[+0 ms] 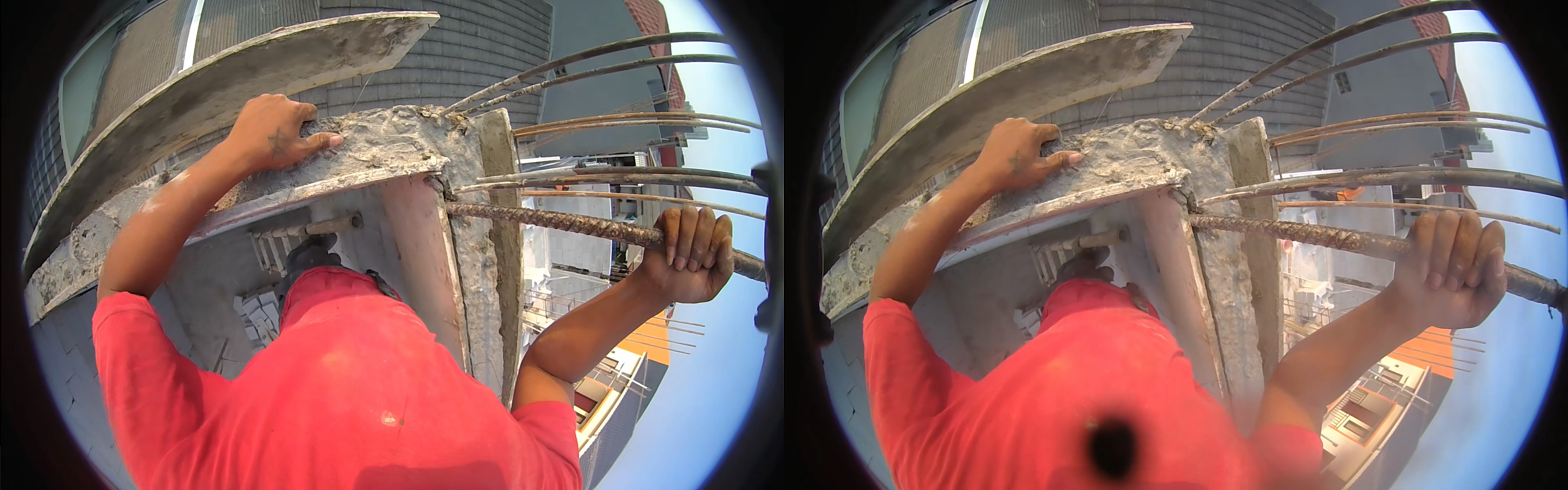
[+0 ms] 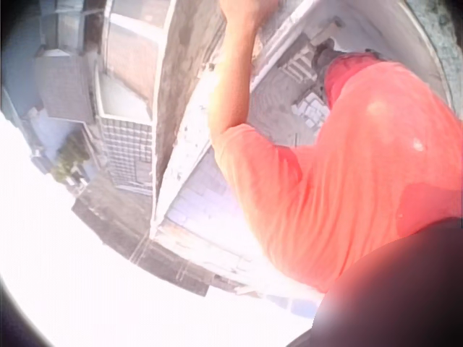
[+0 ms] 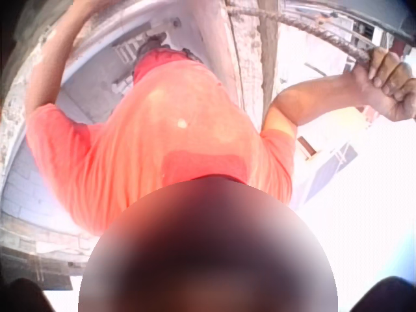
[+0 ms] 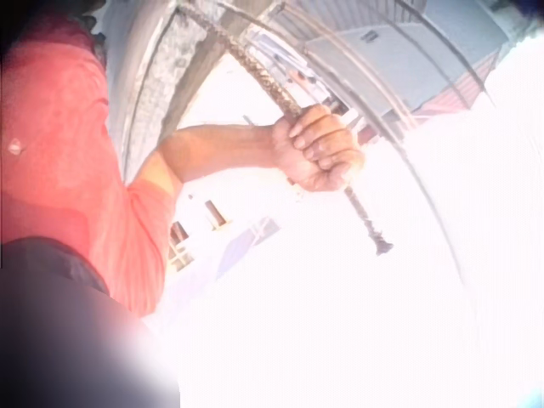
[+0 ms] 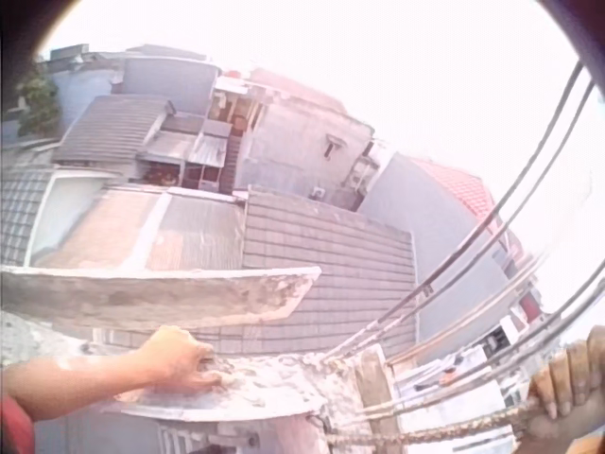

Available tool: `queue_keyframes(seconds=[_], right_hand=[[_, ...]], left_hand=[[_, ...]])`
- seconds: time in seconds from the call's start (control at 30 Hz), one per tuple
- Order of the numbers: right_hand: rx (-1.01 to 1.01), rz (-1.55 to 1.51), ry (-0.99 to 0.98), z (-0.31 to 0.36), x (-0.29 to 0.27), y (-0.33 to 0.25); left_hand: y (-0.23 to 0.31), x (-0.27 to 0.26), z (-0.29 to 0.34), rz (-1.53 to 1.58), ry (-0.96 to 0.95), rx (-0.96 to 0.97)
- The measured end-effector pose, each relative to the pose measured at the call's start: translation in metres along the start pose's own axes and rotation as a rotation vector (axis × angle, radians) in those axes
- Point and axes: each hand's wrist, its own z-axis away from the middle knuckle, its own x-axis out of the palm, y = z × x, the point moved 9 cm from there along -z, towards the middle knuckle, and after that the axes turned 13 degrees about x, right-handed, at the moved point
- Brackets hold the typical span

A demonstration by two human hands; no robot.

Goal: The person removes a long concrete formwork panel from a wall using a metal bar as a lever. They pry the panel loose, lift it, and reposition it while working on a construction site with scaffolding and other workers visible.

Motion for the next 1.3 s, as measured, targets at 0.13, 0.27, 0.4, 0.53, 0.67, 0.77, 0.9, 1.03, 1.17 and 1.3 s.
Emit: queue_keyframes(seconds=[0.13, 0.27, 0.4, 0.53, 0.67, 0.77, 0.9, 1.03, 1.17, 1.3], right_hand=[[0.042, 0.034, 0.044, 0.013, 0.005, 0.004], [0.099, 0.182, 0.164, 0.025, 0.008, 0.015], [0.033, 0.252, 0.242, 0.031, 0.021, 0.014], [-0.009, 0.259, 0.375, 0.035, 0.036, 0.015], [-0.037, 0.253, 0.457, 0.038, 0.046, 0.017], [-0.047, 0.204, 0.484, 0.037, 0.045, 0.019], [-0.054, 0.19, 0.499, 0.035, 0.041, 0.019], [-0.082, 0.177, 0.515, 0.039, 0.039, 0.018], [-0.126, 0.173, 0.467, 0.042, 0.043, 0.019], [-0.172, 0.196, 0.499, 0.041, 0.046, 0.017]], left_hand=[[-0.036, 0.017, -0.01, 0.232, -0.289, 0.098], [-0.053, 0.045, -0.014, 0.598, -0.324, 0.102], [-0.055, 0.066, -0.007, 0.623, -0.418, -0.026], [-0.051, 0.055, -0.002, 0.417, -0.589, -0.016], [-0.046, 0.044, -0.006, 0.443, -0.573, 0.056], [-0.051, 0.048, -0.006, 0.568, -0.556, 0.033], [-0.056, 0.049, -0.009, 0.669, -0.495, 0.029], [-0.057, 0.05, -0.01, 0.641, -0.516, 0.032], [-0.054, 0.047, -0.013, 0.574, -0.521, 0.044], [-0.049, 0.044, -0.014, 0.532, -0.555, 0.045]])
